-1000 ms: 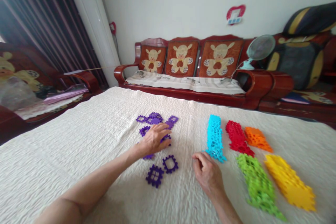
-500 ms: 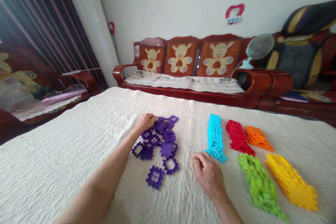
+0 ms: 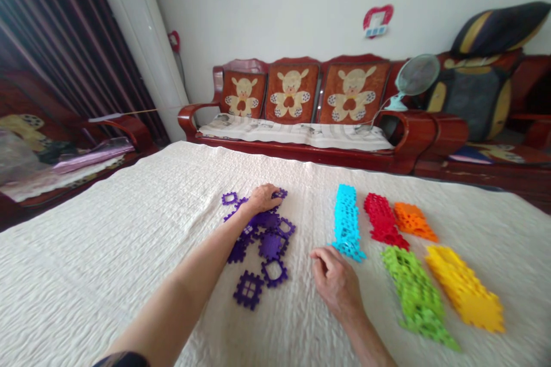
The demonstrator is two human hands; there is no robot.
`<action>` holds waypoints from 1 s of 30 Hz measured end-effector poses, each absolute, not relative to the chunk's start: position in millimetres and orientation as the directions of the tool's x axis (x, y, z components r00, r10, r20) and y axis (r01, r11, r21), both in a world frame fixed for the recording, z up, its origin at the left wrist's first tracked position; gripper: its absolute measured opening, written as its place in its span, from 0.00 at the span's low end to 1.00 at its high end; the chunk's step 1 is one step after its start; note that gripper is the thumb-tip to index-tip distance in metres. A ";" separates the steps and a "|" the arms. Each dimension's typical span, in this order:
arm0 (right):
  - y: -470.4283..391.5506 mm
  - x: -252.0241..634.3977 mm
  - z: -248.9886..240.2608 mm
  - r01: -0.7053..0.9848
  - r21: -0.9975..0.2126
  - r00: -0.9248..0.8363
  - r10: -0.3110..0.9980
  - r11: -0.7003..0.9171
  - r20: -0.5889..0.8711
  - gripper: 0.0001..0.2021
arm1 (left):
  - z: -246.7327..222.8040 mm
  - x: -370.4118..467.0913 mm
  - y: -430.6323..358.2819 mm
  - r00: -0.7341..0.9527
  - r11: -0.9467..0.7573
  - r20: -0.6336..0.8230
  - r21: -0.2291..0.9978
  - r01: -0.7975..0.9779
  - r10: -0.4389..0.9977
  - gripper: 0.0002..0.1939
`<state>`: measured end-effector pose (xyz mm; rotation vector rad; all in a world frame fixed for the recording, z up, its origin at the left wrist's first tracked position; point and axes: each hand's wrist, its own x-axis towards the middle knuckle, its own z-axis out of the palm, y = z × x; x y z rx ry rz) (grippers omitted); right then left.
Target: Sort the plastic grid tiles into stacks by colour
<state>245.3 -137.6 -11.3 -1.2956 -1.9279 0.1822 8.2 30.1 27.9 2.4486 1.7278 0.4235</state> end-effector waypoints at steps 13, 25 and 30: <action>-137.2 246.0 -13.2 0.721 -0.521 -0.163 0.842 0.458 0.515 0.10 | 40.5 1.4 7.9 0.318 -0.323 0.077 0.381 0.867 0.945 0.21; -137.4 247.8 -11.1 0.707 -0.515 -0.185 0.829 0.486 0.528 0.09 | 42.9 -75.8 21.4 -0.107 -0.045 0.238 0.557 0.830 0.965 0.18; -135.8 248.7 -11.9 0.715 -0.515 -0.185 0.839 0.472 0.513 0.09 | 19.0 -110.2 18.9 -0.253 0.074 0.139 0.729 0.680 0.957 0.18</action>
